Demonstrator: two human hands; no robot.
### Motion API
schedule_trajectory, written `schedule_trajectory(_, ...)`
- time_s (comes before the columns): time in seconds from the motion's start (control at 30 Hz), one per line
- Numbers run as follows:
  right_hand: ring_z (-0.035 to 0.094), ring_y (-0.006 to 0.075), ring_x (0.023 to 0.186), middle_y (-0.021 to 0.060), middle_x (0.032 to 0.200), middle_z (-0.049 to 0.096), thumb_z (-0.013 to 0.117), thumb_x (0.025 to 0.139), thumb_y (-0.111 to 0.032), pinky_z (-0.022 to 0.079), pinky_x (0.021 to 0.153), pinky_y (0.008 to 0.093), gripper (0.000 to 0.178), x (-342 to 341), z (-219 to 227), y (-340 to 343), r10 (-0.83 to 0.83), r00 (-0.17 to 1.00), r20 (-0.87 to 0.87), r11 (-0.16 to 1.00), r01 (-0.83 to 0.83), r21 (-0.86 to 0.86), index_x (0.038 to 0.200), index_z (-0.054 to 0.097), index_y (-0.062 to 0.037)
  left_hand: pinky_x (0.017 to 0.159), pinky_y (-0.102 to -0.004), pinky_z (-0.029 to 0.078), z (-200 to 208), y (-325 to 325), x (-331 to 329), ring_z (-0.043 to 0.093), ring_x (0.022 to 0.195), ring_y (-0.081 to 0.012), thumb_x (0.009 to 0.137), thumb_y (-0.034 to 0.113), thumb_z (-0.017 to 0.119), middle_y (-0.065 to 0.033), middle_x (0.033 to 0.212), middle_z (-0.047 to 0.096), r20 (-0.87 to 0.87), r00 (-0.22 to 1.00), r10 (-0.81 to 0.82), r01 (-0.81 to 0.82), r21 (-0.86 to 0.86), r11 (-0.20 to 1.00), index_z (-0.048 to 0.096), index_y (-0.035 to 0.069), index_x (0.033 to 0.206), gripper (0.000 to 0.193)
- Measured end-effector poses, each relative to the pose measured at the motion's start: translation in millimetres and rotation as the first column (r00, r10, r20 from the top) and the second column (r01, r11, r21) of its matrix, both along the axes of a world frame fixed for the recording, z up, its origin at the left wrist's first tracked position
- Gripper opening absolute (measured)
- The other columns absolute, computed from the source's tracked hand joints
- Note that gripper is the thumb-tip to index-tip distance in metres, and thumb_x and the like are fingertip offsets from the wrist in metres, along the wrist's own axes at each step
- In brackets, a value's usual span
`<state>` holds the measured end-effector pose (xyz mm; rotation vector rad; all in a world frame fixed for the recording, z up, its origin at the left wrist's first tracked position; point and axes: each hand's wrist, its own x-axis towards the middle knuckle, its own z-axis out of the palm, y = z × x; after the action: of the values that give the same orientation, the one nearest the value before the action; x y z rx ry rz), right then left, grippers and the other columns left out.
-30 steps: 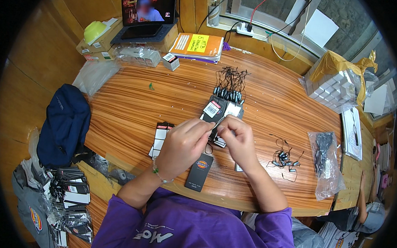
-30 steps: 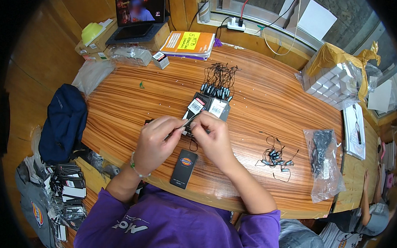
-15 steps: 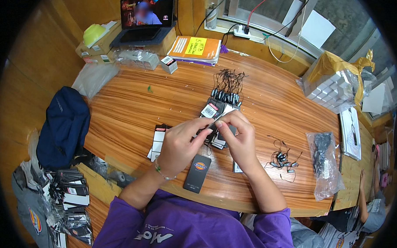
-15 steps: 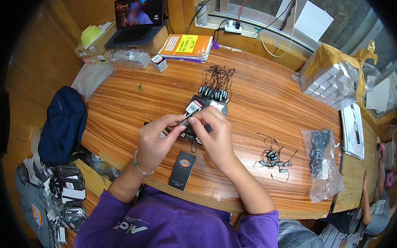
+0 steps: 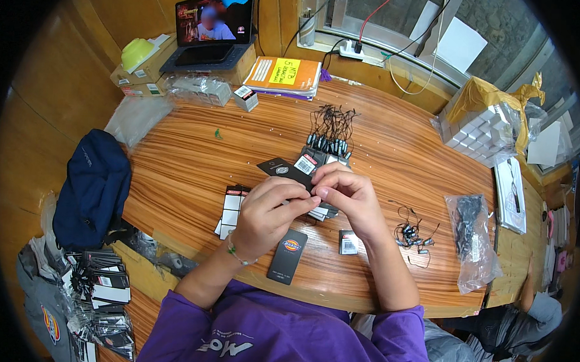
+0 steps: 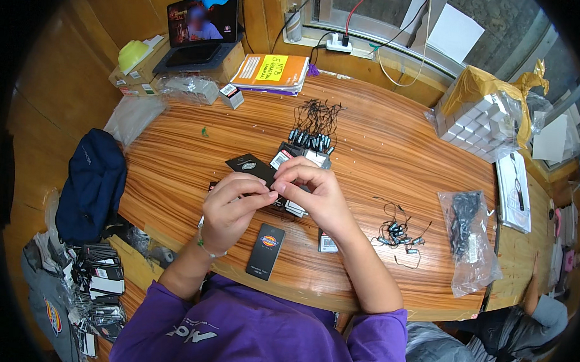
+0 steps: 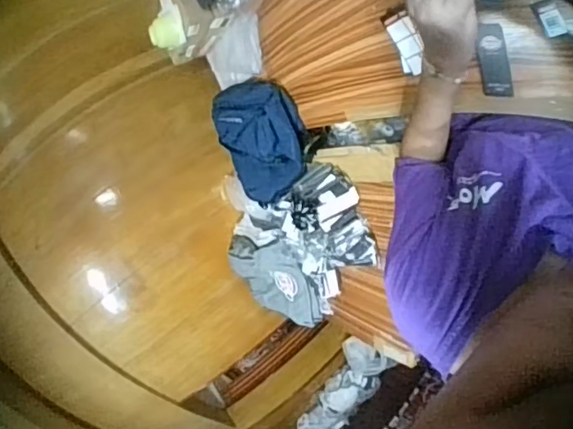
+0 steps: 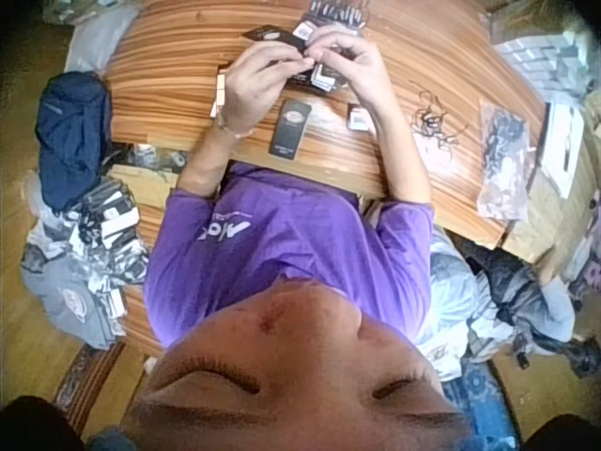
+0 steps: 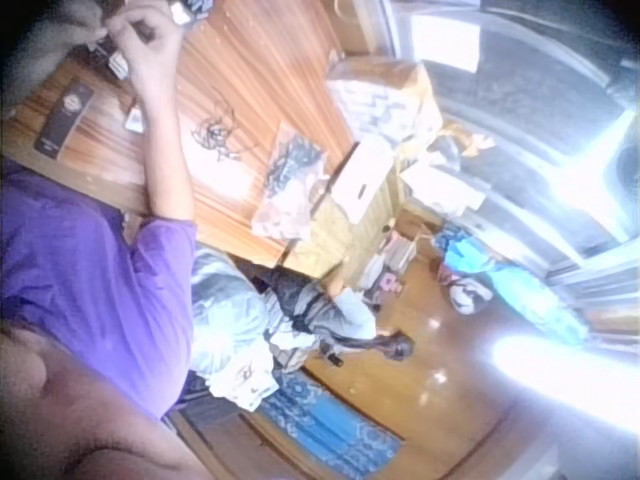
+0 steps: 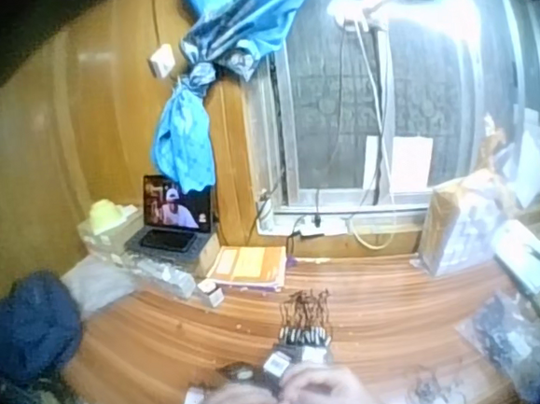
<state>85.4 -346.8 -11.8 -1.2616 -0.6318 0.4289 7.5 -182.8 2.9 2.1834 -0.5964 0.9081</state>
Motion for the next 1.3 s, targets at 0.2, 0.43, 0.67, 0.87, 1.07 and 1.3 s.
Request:
schedule_trajectory(0.2,0.051,0.0088,0.073,0.0061,0.086,0.057,0.051,0.092,-0.014,0.042,0.067,0.0217,0.011,1,16,-8,-0.211,0.958,-0.196,0.896,0.270,0.354,0.092,0.055,-0.0031,0.069,-0.0272,0.052,-24,2,0,0.062,0.082,-0.0175,0.076,-0.009,0.060,-0.0100,0.090,0.063,-0.363,0.929,-0.073,-0.015,-0.232,0.973,0.062,0.000,0.104,0.029)
schedule_trajectory(0.43,0.051,0.0102,0.063,0.0074,0.077,0.057,0.051,0.092,-0.010,0.043,0.059,0.0218,0.013,-21,26,-10,-0.020,0.971,-0.240,0.926,0.109,0.362,0.100,0.054,-0.0003,0.082,-0.0301,0.048,-26,11,-5,0.056,0.101,-0.0181,0.076,0.001,0.066,-0.0110,0.114,0.056,-0.555,0.818,-0.150,-0.033,-0.306,0.952,0.051,0.002,0.121,0.048)
schedule_trajectory(0.67,0.060,0.0143,0.071,0.0133,0.084,0.064,0.054,0.085,0.002,0.049,0.066,0.0245,0.018,-33,51,-22,-0.079,0.993,-0.084,0.963,0.098,0.251,0.103,0.054,0.0035,0.099,-0.0348,0.033,-52,111,-26,0.042,0.114,-0.0308,0.068,0.029,0.075,-0.0145,0.114,0.050,-0.771,0.579,0.265,-0.142,0.224,0.964,0.048,0.002,0.124,0.068)
schedule_trajectory(0.87,0.061,0.0137,0.072,0.0124,0.084,0.065,0.057,0.084,0.002,0.049,0.066,0.0242,0.012,-31,50,-25,-0.121,0.992,-0.039,0.977,0.126,0.175,0.096,0.057,0.0028,0.093,-0.0346,0.038,-78,134,-26,0.046,0.106,-0.0291,0.060,0.018,0.080,-0.0122,0.108,0.048,-0.754,0.584,0.300,-0.201,0.223,0.954,0.051,0.001,0.116,0.066)
schedule_trajectory(1.07,0.060,0.0114,0.075,0.0075,0.082,0.063,0.060,0.083,0.001,0.047,0.067,0.0217,0.010,-32,45,-23,-0.022,1.000,-0.020,0.984,0.025,0.179,0.093,0.058,0.0012,0.077,-0.0266,0.046,-63,119,-32,0.056,0.085,-0.0150,0.071,0.005,0.072,-0.0060,0.088,0.057,-0.734,0.655,0.180,-0.404,-0.140,0.904,0.054,0.001,0.098,0.032)
schedule_trajectory(1.3,0.057,0.0166,0.067,0.0074,0.073,0.058,0.064,0.079,-0.002,0.044,0.063,0.0265,0.006,-39,37,-4,-0.128,0.906,0.403,0.925,0.255,-0.280,0.081,0.058,-0.0012,0.064,-0.0180,0.047,2,48,-26,0.060,0.072,-0.0071,0.077,-0.006,0.064,-0.0037,0.078,0.064,-0.605,0.792,-0.088,-0.296,-0.505,0.811,0.058,-0.002,0.100,0.024)
